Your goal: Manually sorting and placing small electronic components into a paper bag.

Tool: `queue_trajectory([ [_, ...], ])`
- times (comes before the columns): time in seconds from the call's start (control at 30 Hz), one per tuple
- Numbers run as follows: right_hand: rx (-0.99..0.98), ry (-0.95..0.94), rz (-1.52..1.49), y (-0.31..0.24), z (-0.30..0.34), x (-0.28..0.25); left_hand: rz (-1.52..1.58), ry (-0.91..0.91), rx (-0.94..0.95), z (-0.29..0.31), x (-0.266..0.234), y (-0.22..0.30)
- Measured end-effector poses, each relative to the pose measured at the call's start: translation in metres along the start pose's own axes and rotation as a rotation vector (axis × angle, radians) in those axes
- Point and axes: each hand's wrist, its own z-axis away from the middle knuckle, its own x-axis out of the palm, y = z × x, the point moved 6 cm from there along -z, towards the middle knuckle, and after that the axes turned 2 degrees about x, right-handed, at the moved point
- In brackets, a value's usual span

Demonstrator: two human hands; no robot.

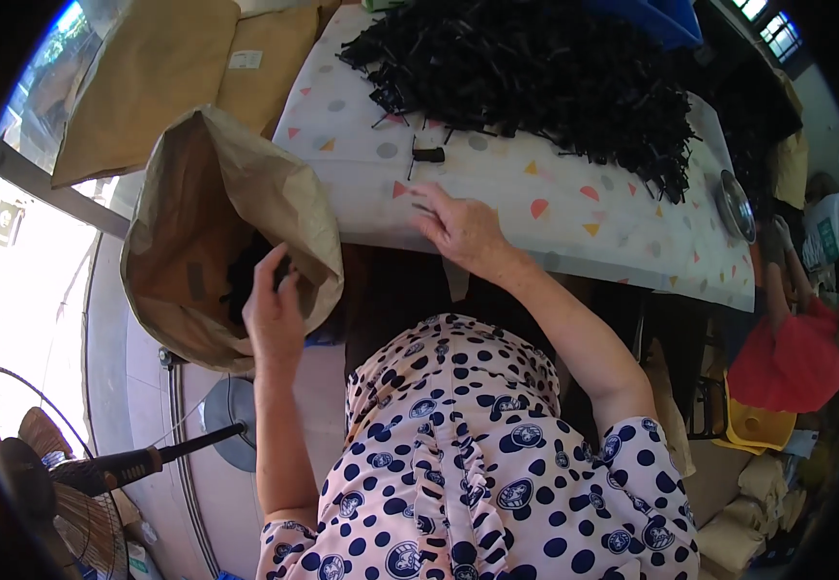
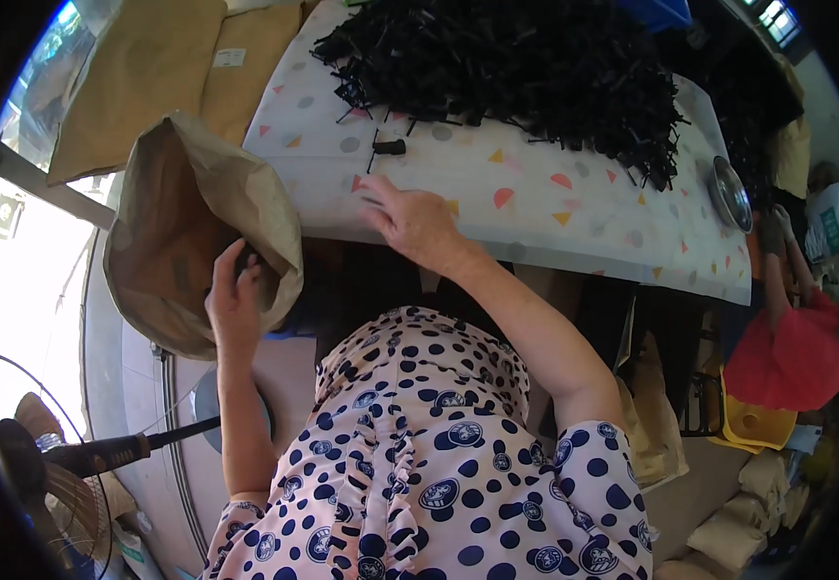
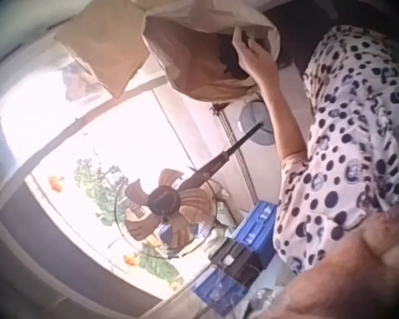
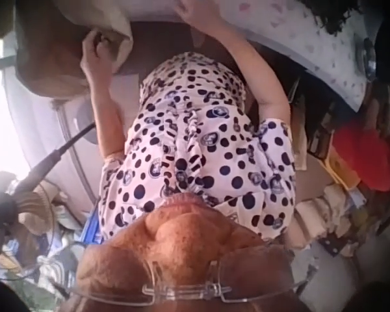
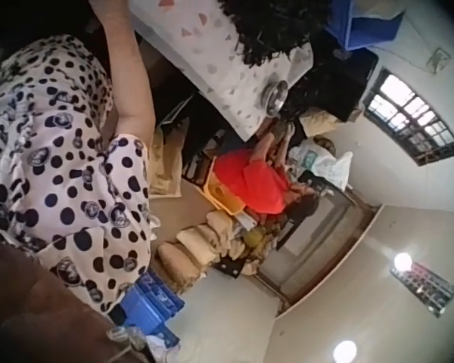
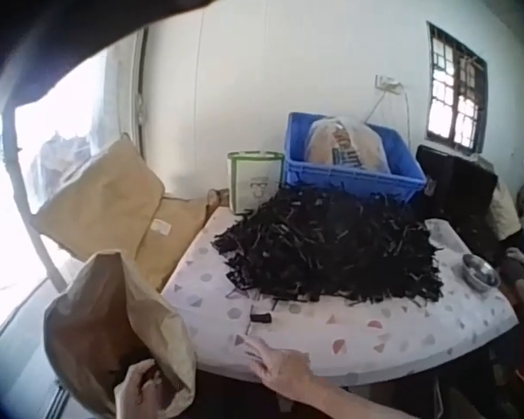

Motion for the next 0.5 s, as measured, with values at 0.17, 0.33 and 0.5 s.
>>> queue_trajectory([
  [0.17, 0.110, 0.056, 0.385, 0.055, -0.043, -0.010, -0.015, 0.120, -0.047, -0.007, -0.036, -0.003],
  [0.33, 0.097, 0.097, 0.521, 0.081, -0.054, 0.006, 1.367, -0.806, 0.250, 0.038, 0.009, 0.149],
  [0.5, 0.038, 0.260, 0.455, 0.076, -0.047, 0.007, 1.547, -1.392, 0.725, 0.065, -0.007, 0.253],
])
